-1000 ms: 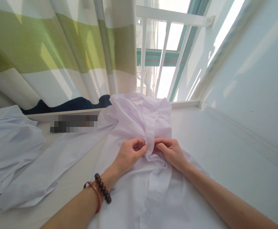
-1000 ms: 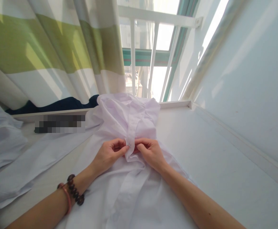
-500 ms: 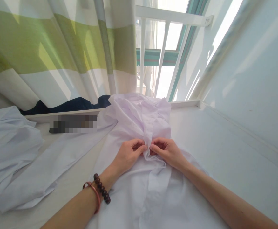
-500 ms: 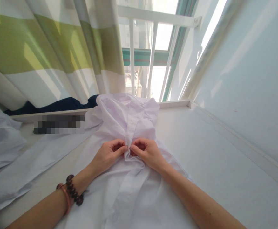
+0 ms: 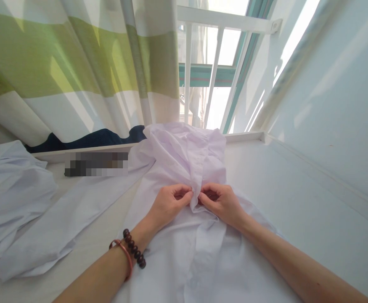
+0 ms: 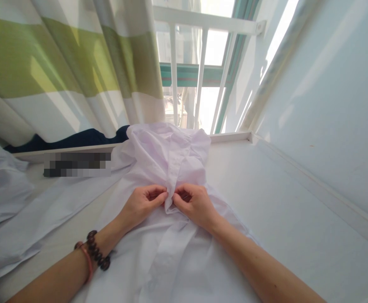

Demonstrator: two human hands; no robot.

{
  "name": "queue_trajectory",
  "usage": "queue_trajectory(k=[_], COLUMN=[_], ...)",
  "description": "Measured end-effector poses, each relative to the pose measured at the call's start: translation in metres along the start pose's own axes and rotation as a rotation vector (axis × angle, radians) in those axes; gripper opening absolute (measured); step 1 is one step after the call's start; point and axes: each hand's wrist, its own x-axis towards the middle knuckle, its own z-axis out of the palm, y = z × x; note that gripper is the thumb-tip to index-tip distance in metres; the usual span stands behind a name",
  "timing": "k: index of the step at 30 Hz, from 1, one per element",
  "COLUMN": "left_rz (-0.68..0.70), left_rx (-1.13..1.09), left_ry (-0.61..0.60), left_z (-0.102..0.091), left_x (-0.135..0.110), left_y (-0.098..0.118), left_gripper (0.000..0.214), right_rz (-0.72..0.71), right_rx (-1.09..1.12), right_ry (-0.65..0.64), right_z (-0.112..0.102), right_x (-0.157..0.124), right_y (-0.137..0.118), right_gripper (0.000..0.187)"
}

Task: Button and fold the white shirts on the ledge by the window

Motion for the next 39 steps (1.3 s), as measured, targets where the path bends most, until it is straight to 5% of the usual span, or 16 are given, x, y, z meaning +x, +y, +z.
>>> queue_trajectory(k=[16, 25, 39], left_rz=[0.054, 0.131, 0.136], left_rx=[0.087, 0.154, 0.262], left_ry=[-0.014, 0.086, 0.083], left_z=[0.001, 0.009, 0.006], left_x=[-0.002, -0.006, -0.007], left_y=[-0.003, 0.002, 0.007], left_gripper=[0.019, 0.013, 0.027], right_rz=[0.033, 0.153, -0.141], right_rx=[0.024, 0.129, -0.259], right_ry=[-0.125, 0.005, 0.079], right_z=[-0.007, 0.002, 0.01], right_x=[0.003, 0.0, -0.007], right_y=[0.002, 0.003, 0.004], right_gripper=[0.016, 0.017, 0.012])
